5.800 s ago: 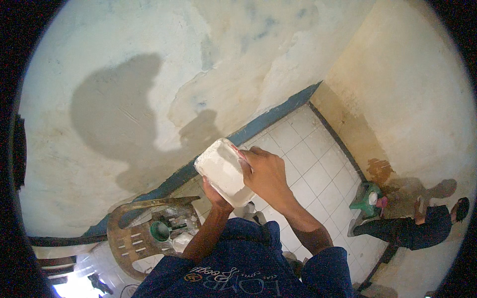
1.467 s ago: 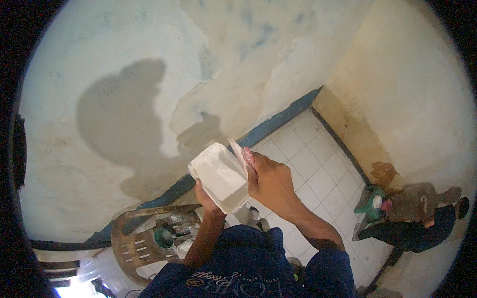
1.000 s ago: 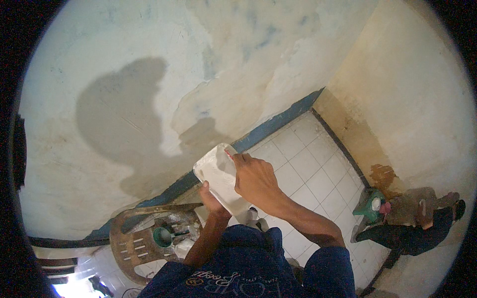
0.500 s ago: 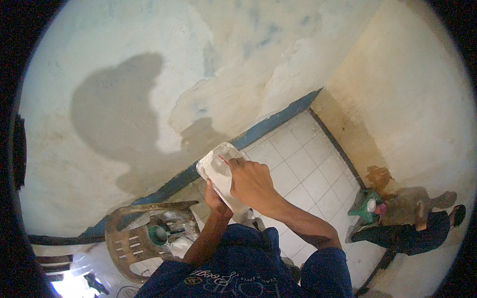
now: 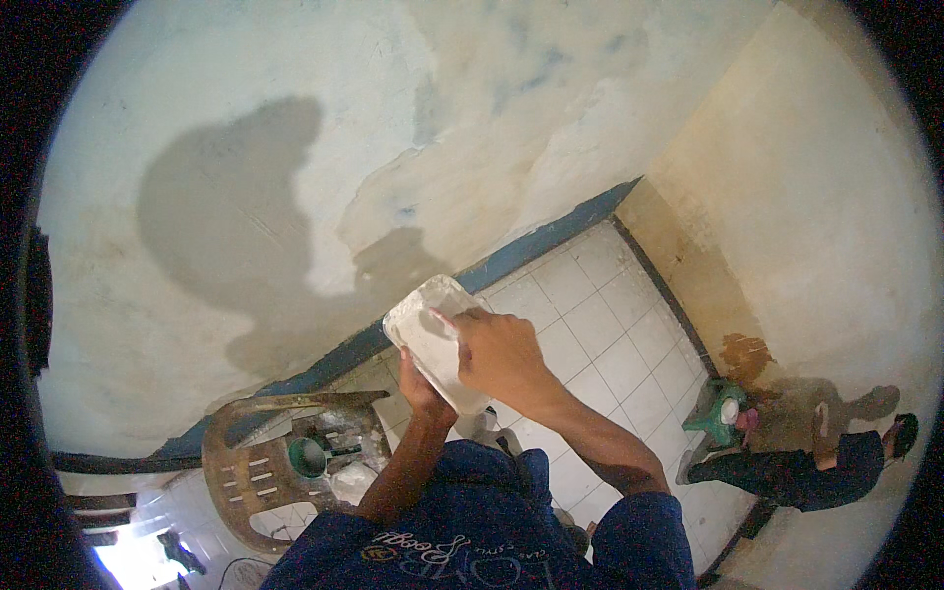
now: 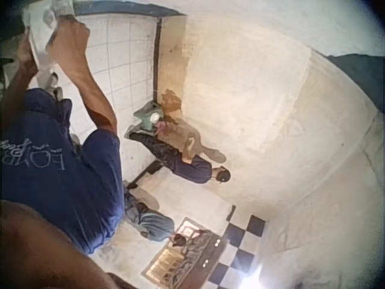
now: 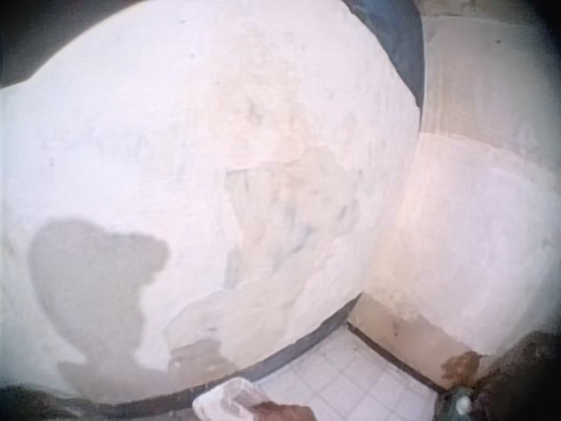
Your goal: The person applies plaster to a wall with a spatula, then mixes more plaster in a container by hand and with the spatula.
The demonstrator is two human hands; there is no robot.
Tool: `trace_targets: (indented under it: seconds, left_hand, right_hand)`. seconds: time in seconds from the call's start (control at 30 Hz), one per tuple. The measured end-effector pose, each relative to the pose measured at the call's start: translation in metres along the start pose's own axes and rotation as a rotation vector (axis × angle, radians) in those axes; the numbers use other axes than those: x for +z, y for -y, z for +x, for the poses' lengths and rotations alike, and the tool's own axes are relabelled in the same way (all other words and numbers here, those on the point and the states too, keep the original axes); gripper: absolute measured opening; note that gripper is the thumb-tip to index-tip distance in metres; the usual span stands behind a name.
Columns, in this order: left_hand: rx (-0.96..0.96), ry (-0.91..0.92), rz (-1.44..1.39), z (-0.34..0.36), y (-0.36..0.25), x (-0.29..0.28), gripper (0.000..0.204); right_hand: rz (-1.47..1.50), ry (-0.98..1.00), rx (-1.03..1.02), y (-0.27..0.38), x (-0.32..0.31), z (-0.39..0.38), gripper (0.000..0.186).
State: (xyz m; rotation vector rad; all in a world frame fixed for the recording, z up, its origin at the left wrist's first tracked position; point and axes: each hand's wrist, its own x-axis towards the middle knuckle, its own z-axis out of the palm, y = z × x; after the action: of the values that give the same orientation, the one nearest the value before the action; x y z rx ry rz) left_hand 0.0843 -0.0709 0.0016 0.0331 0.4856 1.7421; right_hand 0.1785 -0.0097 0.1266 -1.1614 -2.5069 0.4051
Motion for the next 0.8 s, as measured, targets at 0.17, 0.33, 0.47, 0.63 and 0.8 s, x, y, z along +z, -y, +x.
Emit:
trace_targets:
  seconds: [0.17,0.33,0.47,0.63,0.8]
  left_hand:
    - [0.009,0.031,-0.047,0.001,-0.001,-0.007,0.067]
    - [-0.001,0.031,-0.040,0.000,-0.003,-0.012,0.066]
    - [-0.017,0.009,-0.084,0.001,-0.004,-0.017,0.066]
    - [-0.057,-0.019,-0.145,-0.002,-0.006,-0.034,0.066]
    - [-0.059,0.012,-0.118,-0.010,-0.009,-0.047,0.065]
  right_hand:
    - [0.020,-0.004,0.054,-0.002,-0.004,0.004,0.023]
    - [0.051,-0.007,-0.016,0.003,0.000,0.003,0.014]
    - [0.078,-0.031,-0.006,-0.003,0.011,0.005,0.012]
    - [0.122,0.027,0.055,0.001,0.017,0.007,0.013]
    - [0.124,-0.004,0.084,0.001,0.033,0.000,0.013]
